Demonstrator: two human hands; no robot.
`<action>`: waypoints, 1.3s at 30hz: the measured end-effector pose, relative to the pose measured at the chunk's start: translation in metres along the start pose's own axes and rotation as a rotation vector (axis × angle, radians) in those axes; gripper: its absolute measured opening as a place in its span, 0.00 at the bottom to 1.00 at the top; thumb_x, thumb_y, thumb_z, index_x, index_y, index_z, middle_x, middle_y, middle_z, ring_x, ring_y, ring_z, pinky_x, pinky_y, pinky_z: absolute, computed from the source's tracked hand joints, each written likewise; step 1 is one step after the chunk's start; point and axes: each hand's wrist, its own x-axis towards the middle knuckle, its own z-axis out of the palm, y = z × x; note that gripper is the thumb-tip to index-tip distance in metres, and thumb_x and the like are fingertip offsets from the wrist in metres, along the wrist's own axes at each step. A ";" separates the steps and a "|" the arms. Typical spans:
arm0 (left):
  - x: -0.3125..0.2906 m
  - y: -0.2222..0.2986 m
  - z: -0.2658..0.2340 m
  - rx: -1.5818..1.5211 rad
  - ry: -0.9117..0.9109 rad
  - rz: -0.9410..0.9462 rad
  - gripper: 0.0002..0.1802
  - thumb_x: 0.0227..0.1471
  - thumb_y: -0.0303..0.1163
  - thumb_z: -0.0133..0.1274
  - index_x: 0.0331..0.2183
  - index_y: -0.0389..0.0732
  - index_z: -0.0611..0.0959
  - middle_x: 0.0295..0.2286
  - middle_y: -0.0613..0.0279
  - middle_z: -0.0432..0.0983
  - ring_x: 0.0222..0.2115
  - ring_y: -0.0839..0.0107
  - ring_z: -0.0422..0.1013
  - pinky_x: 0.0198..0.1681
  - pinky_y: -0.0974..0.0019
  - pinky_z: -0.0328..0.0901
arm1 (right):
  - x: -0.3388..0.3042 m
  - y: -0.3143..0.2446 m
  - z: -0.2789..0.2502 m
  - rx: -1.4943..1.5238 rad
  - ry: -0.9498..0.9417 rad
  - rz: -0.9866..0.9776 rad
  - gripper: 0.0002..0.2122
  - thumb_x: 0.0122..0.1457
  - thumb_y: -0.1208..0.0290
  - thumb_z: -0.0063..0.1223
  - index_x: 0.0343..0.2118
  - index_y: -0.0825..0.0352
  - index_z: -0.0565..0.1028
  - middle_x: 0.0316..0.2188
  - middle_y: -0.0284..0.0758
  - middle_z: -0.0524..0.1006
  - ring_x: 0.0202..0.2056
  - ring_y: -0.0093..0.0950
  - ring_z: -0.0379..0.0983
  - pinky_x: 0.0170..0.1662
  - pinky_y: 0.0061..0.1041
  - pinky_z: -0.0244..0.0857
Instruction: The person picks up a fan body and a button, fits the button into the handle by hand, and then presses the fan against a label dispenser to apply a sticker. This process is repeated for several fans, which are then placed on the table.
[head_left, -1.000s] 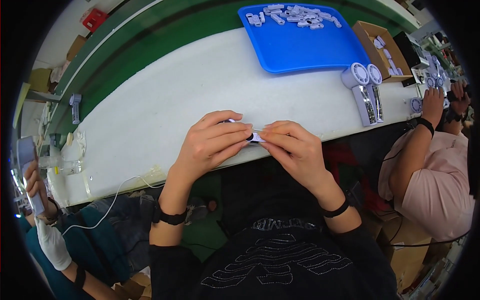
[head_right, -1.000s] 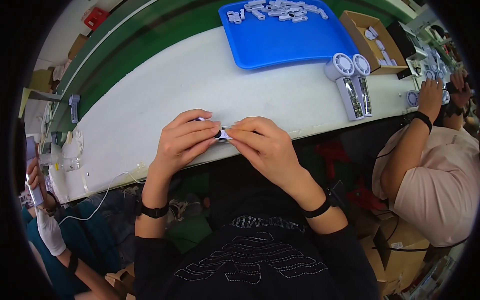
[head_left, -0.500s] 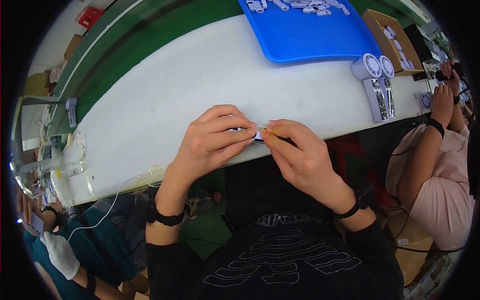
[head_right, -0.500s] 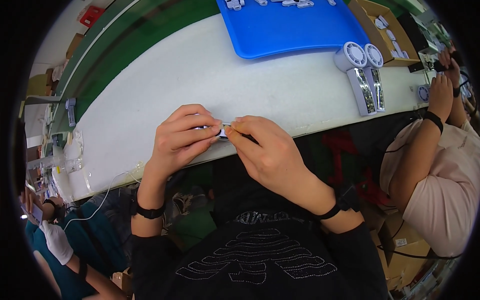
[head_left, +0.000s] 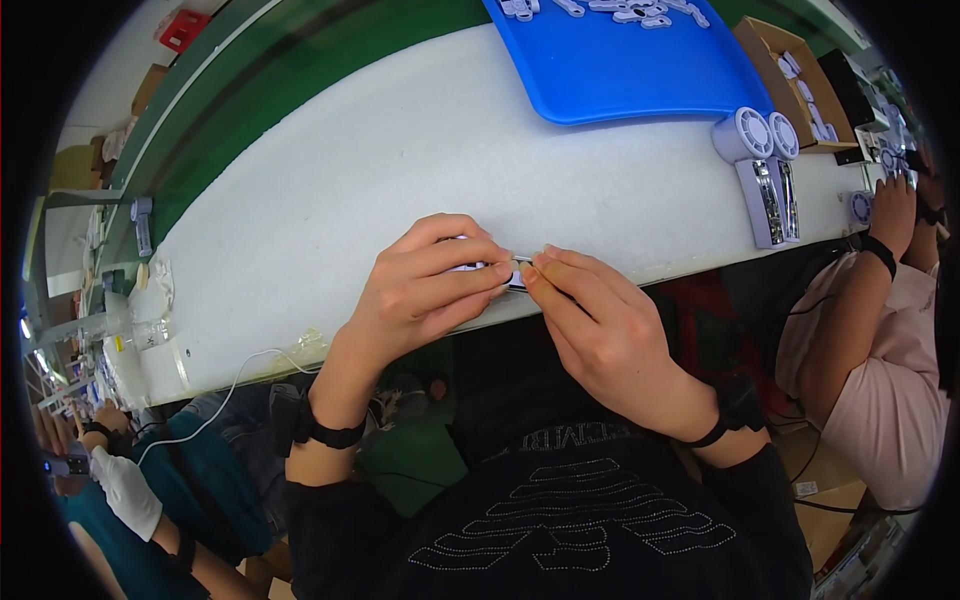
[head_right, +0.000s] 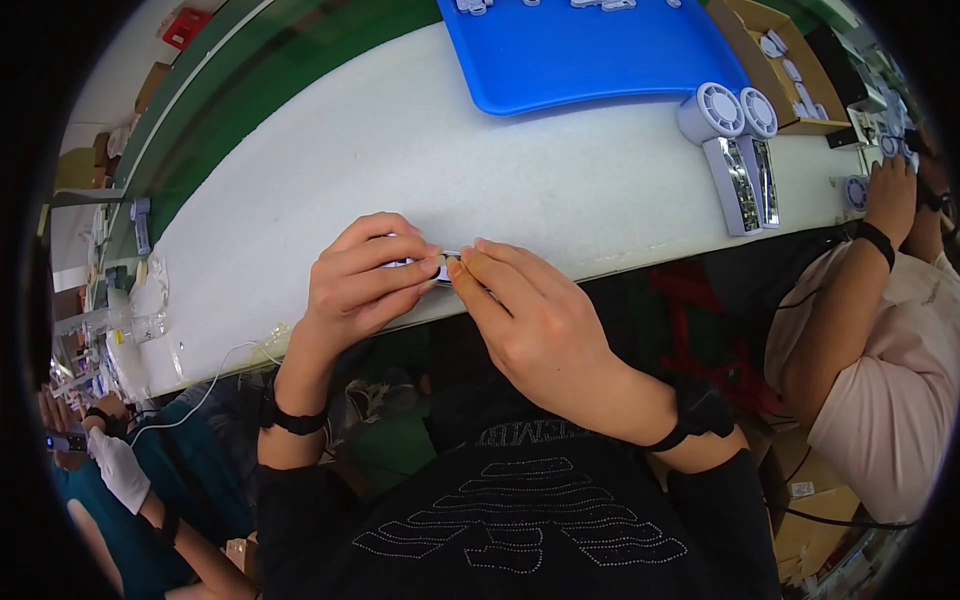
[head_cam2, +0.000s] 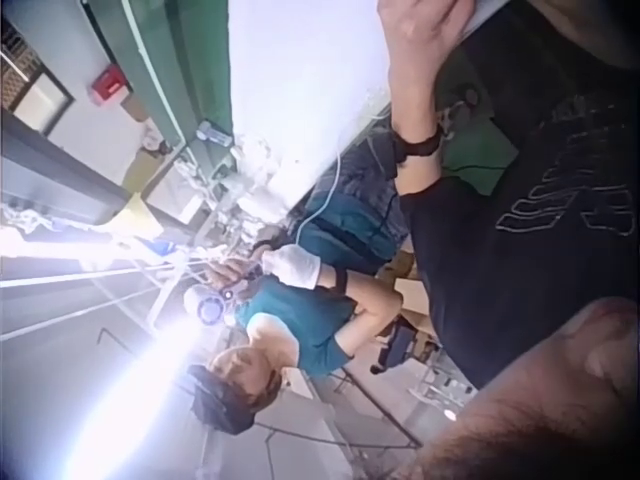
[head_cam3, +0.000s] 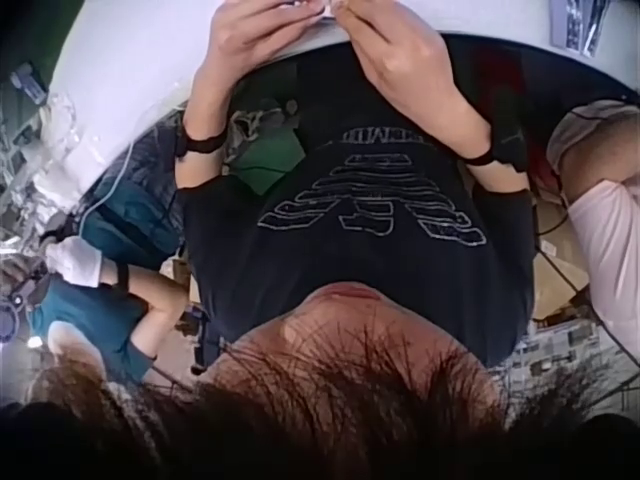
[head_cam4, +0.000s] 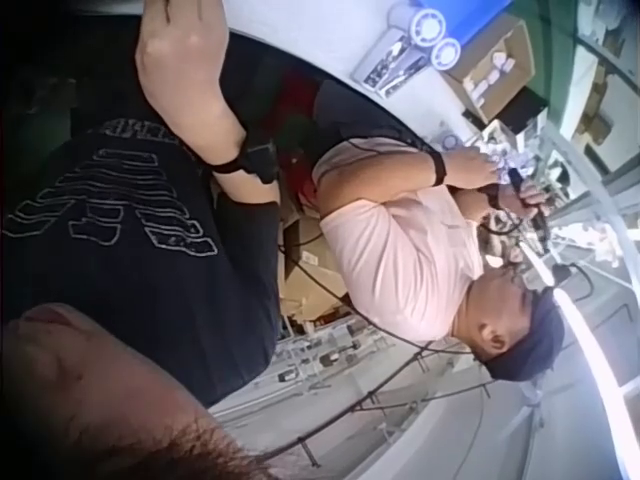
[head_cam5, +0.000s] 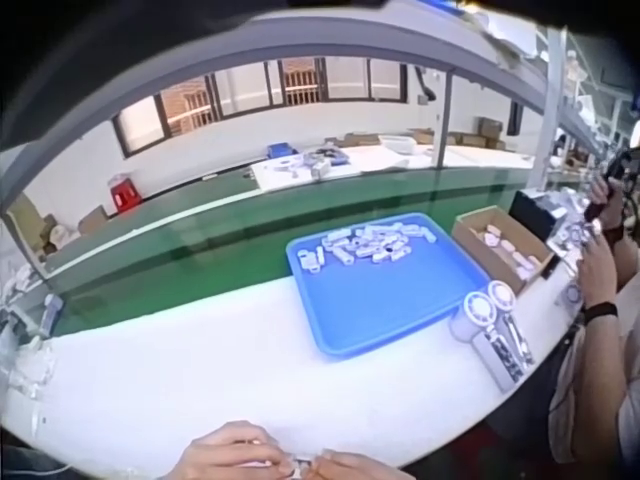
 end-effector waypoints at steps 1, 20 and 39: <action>0.000 -0.001 0.001 0.000 0.000 -0.001 0.16 0.41 0.20 0.72 0.38 0.38 0.92 0.38 0.62 0.86 0.43 0.58 0.80 0.42 0.61 0.76 | 0.000 0.001 0.000 -0.009 0.002 -0.003 0.14 0.55 0.87 0.66 0.46 0.75 0.83 0.41 0.42 0.83 0.47 0.42 0.84 0.48 0.34 0.82; -0.001 -0.006 0.004 -0.050 0.038 -0.014 0.14 0.41 0.22 0.71 0.35 0.39 0.92 0.36 0.63 0.87 0.40 0.58 0.80 0.41 0.63 0.76 | 0.013 0.011 -0.006 0.136 -0.054 0.025 0.11 0.55 0.84 0.69 0.42 0.73 0.84 0.37 0.39 0.82 0.44 0.38 0.85 0.45 0.32 0.83; -0.001 0.000 0.005 -0.012 0.037 -0.002 0.12 0.42 0.21 0.71 0.34 0.37 0.91 0.37 0.62 0.86 0.42 0.58 0.80 0.41 0.62 0.76 | 0.000 0.002 0.007 -0.120 -0.025 -0.089 0.12 0.53 0.87 0.67 0.42 0.79 0.83 0.39 0.45 0.81 0.44 0.41 0.84 0.45 0.33 0.83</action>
